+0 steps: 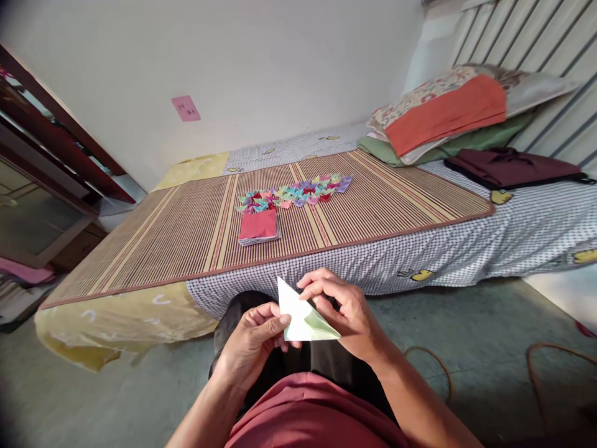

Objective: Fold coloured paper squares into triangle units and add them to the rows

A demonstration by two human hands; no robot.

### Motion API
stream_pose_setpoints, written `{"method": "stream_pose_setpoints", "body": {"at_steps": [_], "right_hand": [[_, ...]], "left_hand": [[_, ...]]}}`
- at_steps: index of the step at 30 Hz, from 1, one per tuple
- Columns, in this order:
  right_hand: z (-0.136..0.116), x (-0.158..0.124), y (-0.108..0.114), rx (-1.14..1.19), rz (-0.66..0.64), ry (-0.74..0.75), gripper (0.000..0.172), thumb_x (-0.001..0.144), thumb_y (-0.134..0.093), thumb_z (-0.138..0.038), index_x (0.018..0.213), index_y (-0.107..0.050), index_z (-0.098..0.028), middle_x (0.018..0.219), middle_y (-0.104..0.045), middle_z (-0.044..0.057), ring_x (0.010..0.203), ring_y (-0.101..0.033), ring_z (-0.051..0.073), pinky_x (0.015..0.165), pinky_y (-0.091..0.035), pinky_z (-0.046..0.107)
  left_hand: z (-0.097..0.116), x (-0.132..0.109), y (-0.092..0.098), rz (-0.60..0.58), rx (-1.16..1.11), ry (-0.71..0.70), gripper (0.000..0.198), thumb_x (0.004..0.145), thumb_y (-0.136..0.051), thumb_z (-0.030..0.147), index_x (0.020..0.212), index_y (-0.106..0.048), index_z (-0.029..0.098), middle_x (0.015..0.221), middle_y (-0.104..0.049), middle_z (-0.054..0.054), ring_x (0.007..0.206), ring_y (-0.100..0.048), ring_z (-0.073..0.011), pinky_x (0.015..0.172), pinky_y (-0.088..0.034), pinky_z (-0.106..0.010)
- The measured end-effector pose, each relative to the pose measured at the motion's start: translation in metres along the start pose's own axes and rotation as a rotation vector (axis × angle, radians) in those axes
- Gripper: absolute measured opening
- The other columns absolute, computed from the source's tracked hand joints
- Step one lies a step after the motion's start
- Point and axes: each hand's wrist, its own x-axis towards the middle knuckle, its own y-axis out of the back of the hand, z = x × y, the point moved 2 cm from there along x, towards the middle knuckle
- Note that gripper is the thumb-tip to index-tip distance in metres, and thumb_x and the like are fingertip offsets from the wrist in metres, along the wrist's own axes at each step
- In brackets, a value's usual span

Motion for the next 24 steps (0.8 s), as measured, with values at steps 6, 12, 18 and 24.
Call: {"method": "stream_pose_setpoints", "body": {"at_steps": [6, 12, 18, 24], "right_hand": [[-0.011, 0.002, 0.010, -0.062, -0.075, -0.036, 0.029, 0.099, -0.066, -0.049, 0.101, -0.076, -0.023, 0.114, -0.073, 0.011, 0.108, -0.070, 0.028, 0.094, -0.056, 0.039], [-0.004, -0.001, -0.001, -0.158, -0.007, -0.020, 0.013, 0.098, -0.064, -0.018, 0.086, -0.065, -0.023, 0.101, -0.071, 0.006, 0.093, -0.070, 0.022, 0.084, -0.056, 0.032], [-0.002, -0.001, -0.001, -0.182, 0.008, -0.028, 0.014, 0.100, -0.061, -0.016, 0.087, -0.062, -0.023, 0.098, -0.069, 0.005, 0.092, -0.068, 0.021, 0.084, -0.053, 0.031], [-0.003, -0.002, -0.002, -0.194, 0.008, -0.015, 0.015, 0.098, -0.061, -0.014, 0.086, -0.061, -0.023, 0.098, -0.069, 0.005, 0.093, -0.069, 0.021, 0.083, -0.053, 0.031]], "left_hand": [[0.001, 0.001, 0.002, 0.140, 0.083, -0.136, 0.042, 0.064, -0.098, 0.043, 0.069, -0.068, 0.014, 0.056, -0.068, -0.001, 0.050, -0.069, -0.0154, 0.048, -0.045, -0.019], [-0.002, 0.001, 0.001, 0.096, 0.071, -0.097, 0.043, 0.064, -0.097, 0.045, 0.070, -0.067, 0.014, 0.058, -0.070, -0.003, 0.052, -0.073, -0.0188, 0.049, -0.046, -0.020], [-0.006, 0.000, 0.003, -0.057, 0.083, 0.041, 0.038, 0.073, -0.092, 0.044, 0.077, -0.074, 0.010, 0.076, -0.080, -0.013, 0.056, -0.075, -0.0178, 0.052, -0.049, -0.019], [-0.007, 0.000, 0.003, -0.096, 0.076, 0.066, 0.036, 0.073, -0.092, 0.040, 0.079, -0.075, 0.009, 0.076, -0.082, -0.015, 0.060, -0.078, -0.0191, 0.052, -0.049, -0.018]]}}
